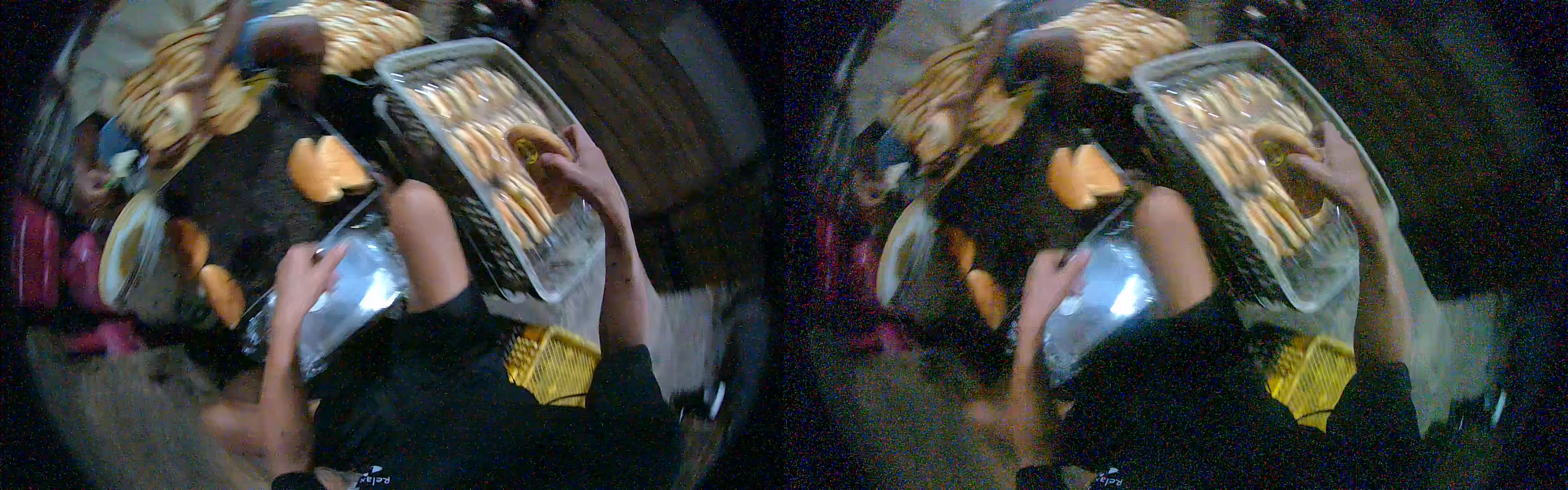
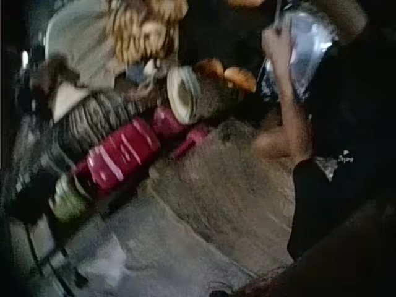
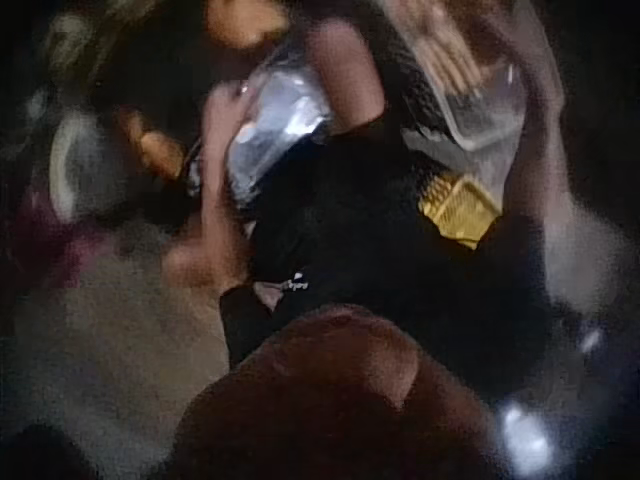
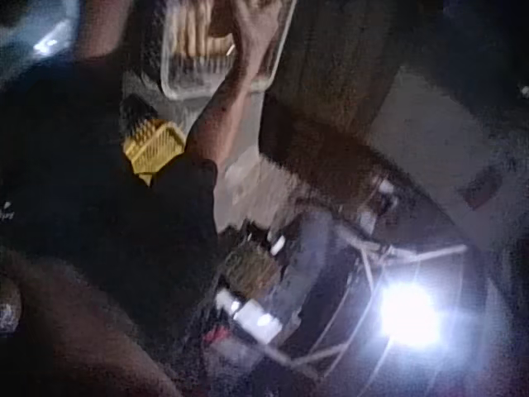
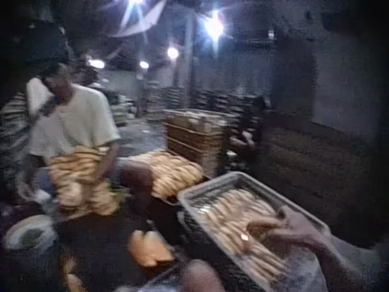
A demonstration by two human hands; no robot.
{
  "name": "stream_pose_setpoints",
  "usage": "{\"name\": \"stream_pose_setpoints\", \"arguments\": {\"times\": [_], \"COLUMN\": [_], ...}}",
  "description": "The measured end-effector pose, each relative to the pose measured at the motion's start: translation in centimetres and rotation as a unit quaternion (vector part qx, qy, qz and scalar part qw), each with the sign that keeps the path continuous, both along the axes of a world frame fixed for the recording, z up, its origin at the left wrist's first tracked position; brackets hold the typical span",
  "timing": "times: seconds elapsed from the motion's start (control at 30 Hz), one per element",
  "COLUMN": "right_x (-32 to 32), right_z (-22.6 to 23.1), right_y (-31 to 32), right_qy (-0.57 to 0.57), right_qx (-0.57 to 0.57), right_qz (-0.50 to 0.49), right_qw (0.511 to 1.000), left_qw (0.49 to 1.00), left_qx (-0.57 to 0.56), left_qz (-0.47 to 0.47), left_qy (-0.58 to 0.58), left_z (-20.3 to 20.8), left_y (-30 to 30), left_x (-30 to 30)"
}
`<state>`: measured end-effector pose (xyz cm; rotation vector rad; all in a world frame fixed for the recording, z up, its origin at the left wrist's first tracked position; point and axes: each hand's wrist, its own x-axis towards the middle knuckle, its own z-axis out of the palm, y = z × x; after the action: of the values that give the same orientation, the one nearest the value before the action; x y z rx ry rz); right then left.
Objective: The person sits on the floor and repeatedly picks up sliced bread rolls, places them into clear plastic bags, and sets the filled bags into a white basket. A second person across the table spreads a yellow substance onto other rolls.
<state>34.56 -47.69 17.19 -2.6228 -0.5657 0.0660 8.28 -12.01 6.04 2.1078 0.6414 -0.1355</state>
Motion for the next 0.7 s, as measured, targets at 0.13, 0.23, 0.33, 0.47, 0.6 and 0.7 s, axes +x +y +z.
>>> {"name": "stream_pose_setpoints", "arguments": {"times": [0.13, 0.23, 0.33, 0.47, 0.6, 0.7], "right_x": [-3.9, -4.8, -7.5, -5.7, -4.4, -5.4], "right_z": [-3.4, -8.1, -11.5, -15.7, -20.7, -18.1], "right_y": [-8.4, -5.9, -5.5, -8.0, -10.6, -6.9], "right_qy": [-0.036, 0.101, 0.086, 0.142, 0.157, 0.182], "right_qx": [-0.180, -0.241, -0.165, -0.032, 0.135, 0.082], "right_qz": [-0.223, -0.241, -0.180, -0.272, -0.351, -0.392], "right_qw": [0.957, 0.935, 0.966, 0.951, 0.913, 0.898], "left_qw": [0.936, 0.929, 0.944, 0.973, 0.998, 0.996], "left_qx": [0.243, 0.283, 0.257, 0.176, 0.010, -0.051], "left_qz": [-0.149, -0.154, -0.155, -0.134, -0.065, -0.008], "left_qy": [0.204, 0.179, 0.140, 0.071, -0.009, -0.070], "left_z": [-5.6, -6.7, -7.0, -6.0, -0.5, 1.9], "left_y": [-0.3, 0.1, 0.9, 2.6, 2.8, 2.7], "left_x": [-2.5, -2.8, -3.5, -5.1, -5.9, -7.8]}}
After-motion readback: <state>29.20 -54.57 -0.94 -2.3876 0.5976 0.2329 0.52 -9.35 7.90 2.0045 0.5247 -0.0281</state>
